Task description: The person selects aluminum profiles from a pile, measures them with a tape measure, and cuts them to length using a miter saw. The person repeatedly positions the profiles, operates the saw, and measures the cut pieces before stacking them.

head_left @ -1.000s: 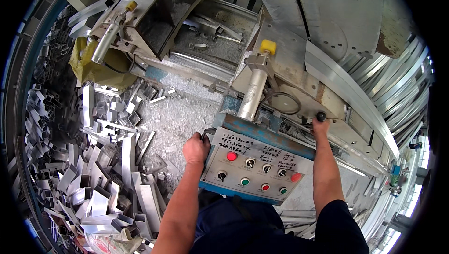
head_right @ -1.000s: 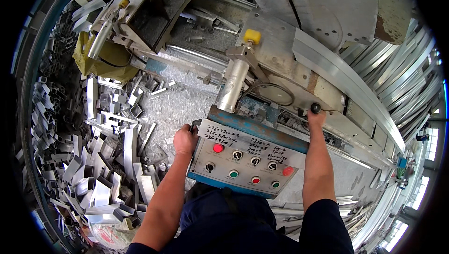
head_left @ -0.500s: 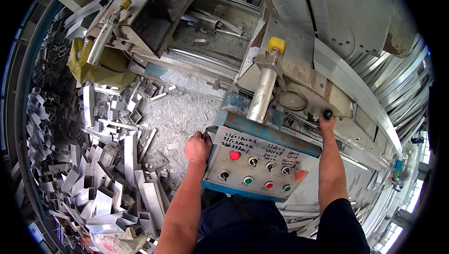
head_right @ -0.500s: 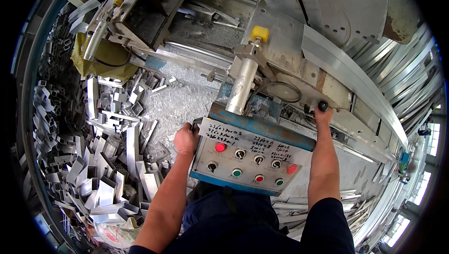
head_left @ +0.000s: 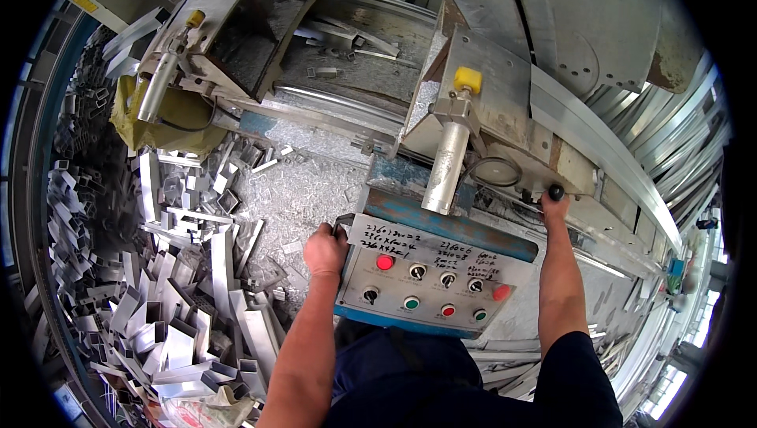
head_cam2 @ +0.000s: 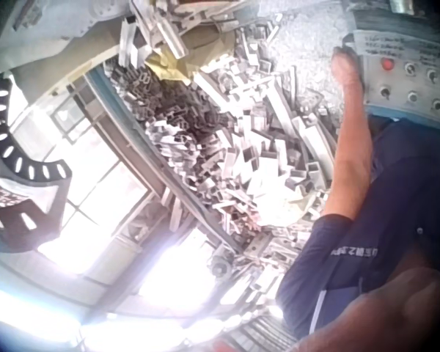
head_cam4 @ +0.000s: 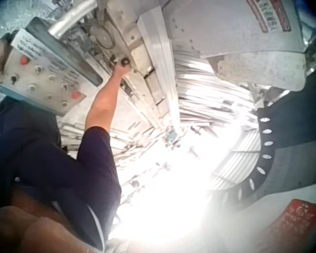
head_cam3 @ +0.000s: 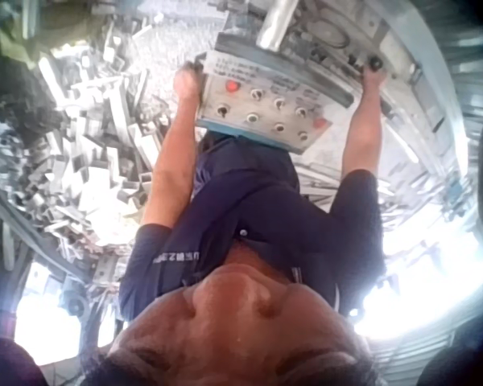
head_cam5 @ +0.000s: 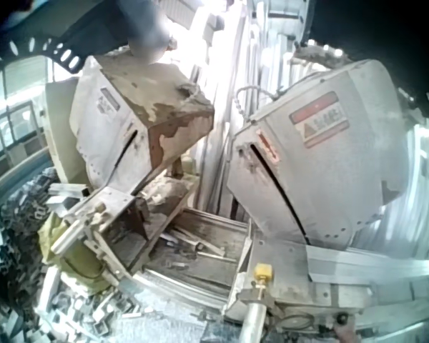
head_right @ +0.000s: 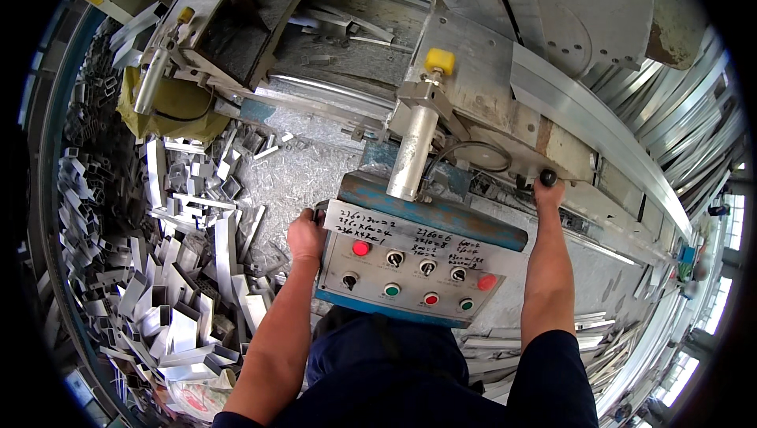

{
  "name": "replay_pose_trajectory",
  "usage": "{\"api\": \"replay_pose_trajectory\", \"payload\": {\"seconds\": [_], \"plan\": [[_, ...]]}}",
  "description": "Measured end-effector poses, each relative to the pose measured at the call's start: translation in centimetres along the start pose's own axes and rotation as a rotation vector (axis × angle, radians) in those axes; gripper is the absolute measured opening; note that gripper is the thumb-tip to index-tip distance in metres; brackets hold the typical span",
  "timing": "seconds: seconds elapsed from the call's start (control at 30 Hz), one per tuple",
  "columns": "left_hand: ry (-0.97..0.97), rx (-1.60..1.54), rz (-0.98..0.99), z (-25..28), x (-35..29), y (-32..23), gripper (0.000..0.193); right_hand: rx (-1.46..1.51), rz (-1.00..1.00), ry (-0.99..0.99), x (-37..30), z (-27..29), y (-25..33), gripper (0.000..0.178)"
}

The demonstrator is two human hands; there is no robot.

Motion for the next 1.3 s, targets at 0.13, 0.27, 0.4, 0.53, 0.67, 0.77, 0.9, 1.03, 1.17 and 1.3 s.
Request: {"api": "replay_pose_trajectory", "payload": {"seconds": [0.13, 0.27, 0.4, 0.53, 0.67, 0.77, 0.9, 1.03, 1.17, 1.3], "plan": [[-0.043, 0.01, -0.004, 0.0, 0.0, 0.1, 0.034, -0.026, 0.007, -0.011, -0.1, 0.7, 0.3, 0.022], [-0.04, 0.009, -0.016, -0.1, 0.0, 0.2, 0.034, 0.168, -0.048, 0.029, -0.1, 1.0, -0.6, 0.018], [-0.059, 0.026, -0.055, -0.2, 0.2, 0.3, 0.033, 0.233, -0.026, 0.041, -0.3, 1.5, -0.6, 0.015], [-0.071, 0.016, -0.058, -0.3, 0.2, 0.6, 0.031, 0.295, -0.046, 0.049, -0.5, 1.8, -0.6, 0.013], [-0.099, -0.006, -0.085, -0.4, 0.4, 0.8, 0.03, 0.227, -0.027, 0.021, -0.1, 2.3, -0.8, 0.012], [-0.128, -0.006, -0.111, -0.6, 0.5, 1.1, 0.03, 0.301, -0.022, 0.021, 0.1, 2.3, -1.2, 0.012], [-0.154, -0.002, -0.165, -0.7, 0.5, 1.3, 0.027, 0.298, -0.033, 0.004, 0.6, 2.2, -2.2, 0.012], [-0.117, -0.001, -0.163, -0.9, 0.7, 1.6, 0.024, 0.144, 0.014, 0.014, 1.6, 2.2, -3.0, 0.012], [-0.115, -0.017, -0.162, -0.9, 0.8, 1.7, 0.023, 0.056, 0.0, 0.025, 2.4, 2.2, -3.2, 0.015], [-0.104, -0.037, -0.149, -1.0, 0.8, 1.9, 0.02, 0.085, 0.013, -0.02, 2.0, 2.5, -3.2, 0.017]]}}
Point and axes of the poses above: each hand's wrist, its own x-axis towards the middle knuckle, its own z-axis out of the back of the hand, y = z × x, the point moved 5 cm from there along x, towards the middle knuckle, and after that the axes turned 3 degrees about z, right-handed, at the moved point
